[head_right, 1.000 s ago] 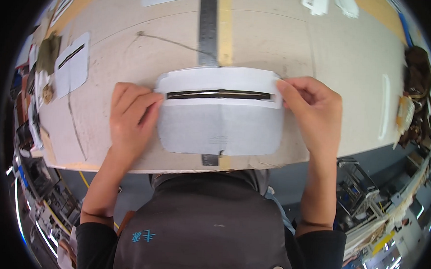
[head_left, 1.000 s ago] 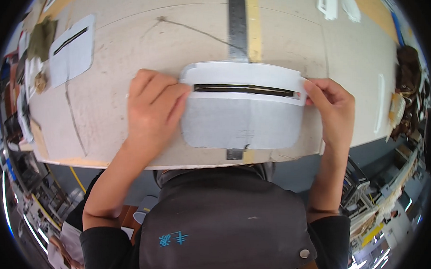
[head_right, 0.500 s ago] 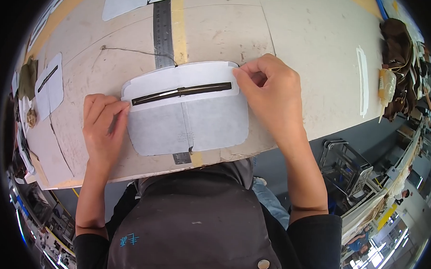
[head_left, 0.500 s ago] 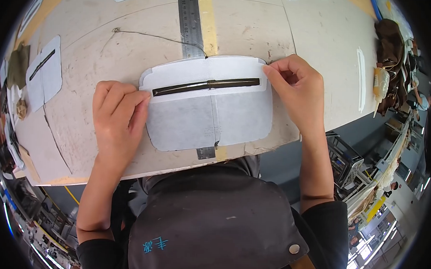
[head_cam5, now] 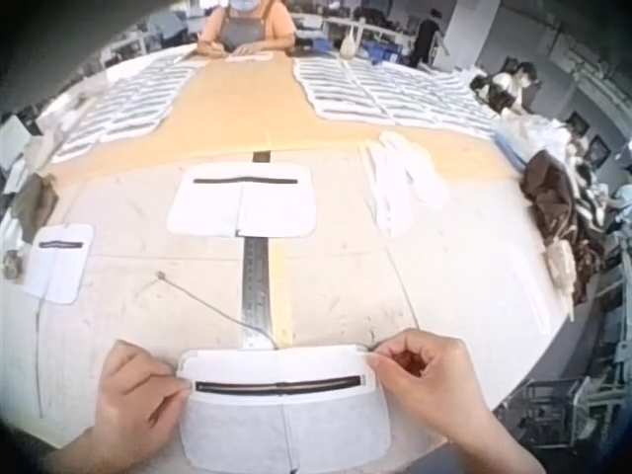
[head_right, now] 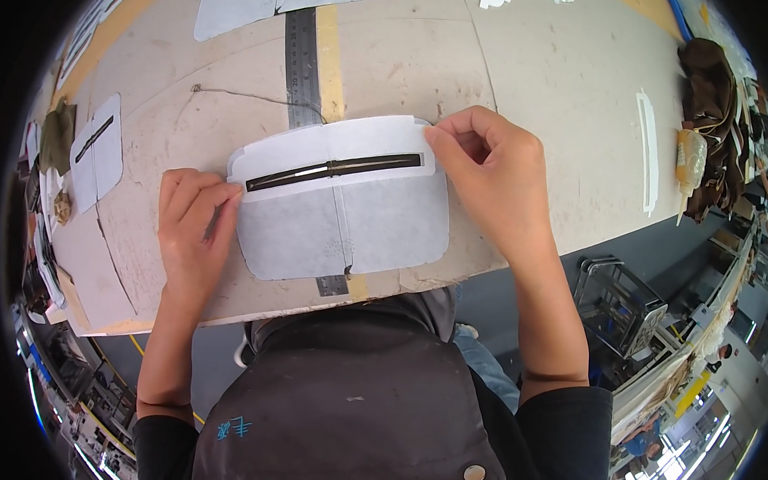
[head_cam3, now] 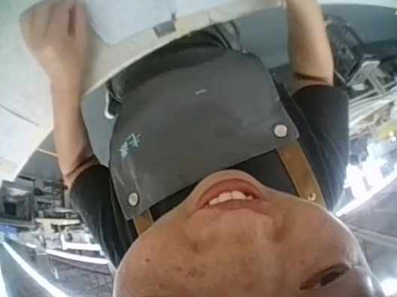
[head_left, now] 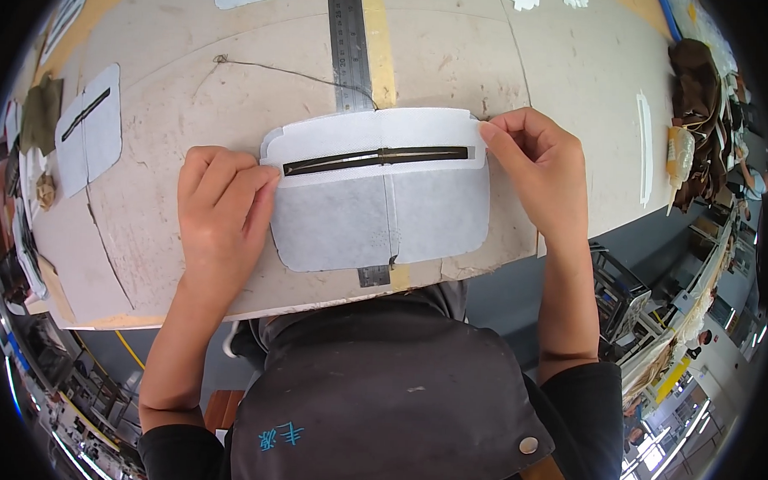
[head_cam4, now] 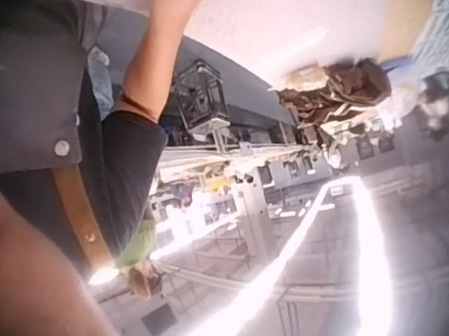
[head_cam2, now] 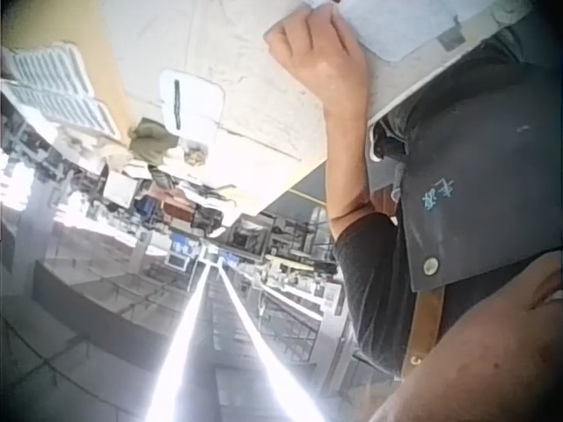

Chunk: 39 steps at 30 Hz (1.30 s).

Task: Manually aligning and adhering zipper segments and linings to leather bag panels.

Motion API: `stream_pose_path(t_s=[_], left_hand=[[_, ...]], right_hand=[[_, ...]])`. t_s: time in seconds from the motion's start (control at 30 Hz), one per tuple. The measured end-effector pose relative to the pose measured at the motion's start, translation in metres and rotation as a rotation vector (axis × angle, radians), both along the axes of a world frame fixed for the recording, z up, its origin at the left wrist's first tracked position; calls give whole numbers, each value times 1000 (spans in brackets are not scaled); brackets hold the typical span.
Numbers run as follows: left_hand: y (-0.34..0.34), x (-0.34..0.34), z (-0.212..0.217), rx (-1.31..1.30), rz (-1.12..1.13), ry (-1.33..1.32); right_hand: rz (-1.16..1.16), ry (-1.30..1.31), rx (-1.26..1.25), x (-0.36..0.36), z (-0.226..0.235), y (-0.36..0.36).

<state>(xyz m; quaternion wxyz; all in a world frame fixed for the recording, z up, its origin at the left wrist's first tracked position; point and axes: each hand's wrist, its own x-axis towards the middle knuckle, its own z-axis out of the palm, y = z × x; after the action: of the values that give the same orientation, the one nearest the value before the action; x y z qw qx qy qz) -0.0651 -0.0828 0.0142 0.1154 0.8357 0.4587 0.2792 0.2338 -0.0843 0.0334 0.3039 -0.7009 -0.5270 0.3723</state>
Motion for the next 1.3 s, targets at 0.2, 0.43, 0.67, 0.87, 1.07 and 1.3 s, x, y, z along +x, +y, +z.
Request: stream_pose_path(t_s=[0.2,0.43,0.67,0.87,1.07,1.3], left_hand=[[1,35,17,-120,18,-138],[10,101,15,-368,-87,-454],[11,97,13,-529,97,-533],[9,39,25,-704,349,-652],[0,-63,18,-629,674,-665],[-2,-132,6,-492,901,-363]], right_hand=[[-18,340,-161,2,13,5],[40,410,-130,-12,22,-4],[164,450,-39,-25,7,-7],[225,29,239,-37,-16,-9],[304,-255,336,-43,-20,-12],[261,-362,389,-47,-19,-13]])
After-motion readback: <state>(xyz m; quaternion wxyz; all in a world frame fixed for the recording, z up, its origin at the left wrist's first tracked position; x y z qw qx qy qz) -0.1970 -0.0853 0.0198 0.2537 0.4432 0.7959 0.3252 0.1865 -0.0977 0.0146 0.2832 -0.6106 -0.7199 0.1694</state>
